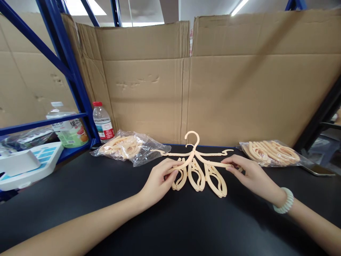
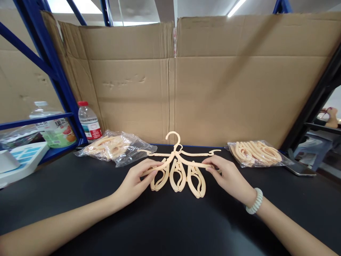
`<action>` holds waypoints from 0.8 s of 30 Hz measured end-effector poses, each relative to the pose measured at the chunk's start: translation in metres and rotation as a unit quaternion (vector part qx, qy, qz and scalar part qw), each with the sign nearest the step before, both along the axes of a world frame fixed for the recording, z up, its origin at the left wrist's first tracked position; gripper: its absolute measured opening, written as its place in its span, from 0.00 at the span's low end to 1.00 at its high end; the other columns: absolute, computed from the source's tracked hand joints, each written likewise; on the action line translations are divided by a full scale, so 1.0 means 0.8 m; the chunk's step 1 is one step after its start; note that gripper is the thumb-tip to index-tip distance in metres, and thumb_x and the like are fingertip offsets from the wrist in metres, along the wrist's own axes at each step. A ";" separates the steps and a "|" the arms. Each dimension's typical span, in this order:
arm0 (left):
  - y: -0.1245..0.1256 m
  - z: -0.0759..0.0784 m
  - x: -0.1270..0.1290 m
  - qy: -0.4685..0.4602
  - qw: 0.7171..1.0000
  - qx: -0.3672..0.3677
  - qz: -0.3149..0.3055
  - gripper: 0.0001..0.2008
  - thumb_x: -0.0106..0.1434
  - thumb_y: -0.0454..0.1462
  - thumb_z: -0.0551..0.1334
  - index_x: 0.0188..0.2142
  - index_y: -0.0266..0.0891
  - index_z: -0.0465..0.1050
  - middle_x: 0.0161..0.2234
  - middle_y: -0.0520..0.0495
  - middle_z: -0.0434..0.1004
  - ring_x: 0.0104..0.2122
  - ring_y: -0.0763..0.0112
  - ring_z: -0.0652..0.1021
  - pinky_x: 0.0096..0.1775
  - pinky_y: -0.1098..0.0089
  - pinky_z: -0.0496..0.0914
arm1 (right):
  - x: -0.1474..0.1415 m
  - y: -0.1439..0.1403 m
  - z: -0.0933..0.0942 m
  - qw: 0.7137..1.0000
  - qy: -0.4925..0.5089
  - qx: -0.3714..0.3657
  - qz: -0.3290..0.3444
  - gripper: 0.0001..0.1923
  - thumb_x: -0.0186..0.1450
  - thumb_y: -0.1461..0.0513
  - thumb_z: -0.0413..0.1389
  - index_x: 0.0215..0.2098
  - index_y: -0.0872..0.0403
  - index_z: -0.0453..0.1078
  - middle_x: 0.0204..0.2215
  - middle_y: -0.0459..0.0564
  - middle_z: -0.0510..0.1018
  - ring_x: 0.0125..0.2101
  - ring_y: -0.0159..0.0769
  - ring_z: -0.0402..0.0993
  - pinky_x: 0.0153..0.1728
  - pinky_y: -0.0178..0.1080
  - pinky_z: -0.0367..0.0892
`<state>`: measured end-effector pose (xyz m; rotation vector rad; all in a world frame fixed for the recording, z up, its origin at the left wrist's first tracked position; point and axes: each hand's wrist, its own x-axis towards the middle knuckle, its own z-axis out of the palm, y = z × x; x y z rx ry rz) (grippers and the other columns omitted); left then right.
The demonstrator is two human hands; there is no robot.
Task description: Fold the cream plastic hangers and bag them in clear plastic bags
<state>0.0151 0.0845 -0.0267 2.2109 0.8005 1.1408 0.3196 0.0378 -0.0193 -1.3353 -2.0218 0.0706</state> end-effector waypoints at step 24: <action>0.010 -0.006 -0.002 -0.020 0.994 -0.102 0.045 0.12 0.62 0.40 0.59 0.44 0.39 0.72 0.39 0.45 0.78 0.37 0.63 0.78 0.38 0.65 0.73 | -0.001 -0.007 0.005 0.889 -0.347 0.262 -0.145 0.14 0.65 0.71 0.46 0.43 0.58 0.72 0.50 0.57 0.72 0.35 0.41 0.75 0.27 0.38 0.68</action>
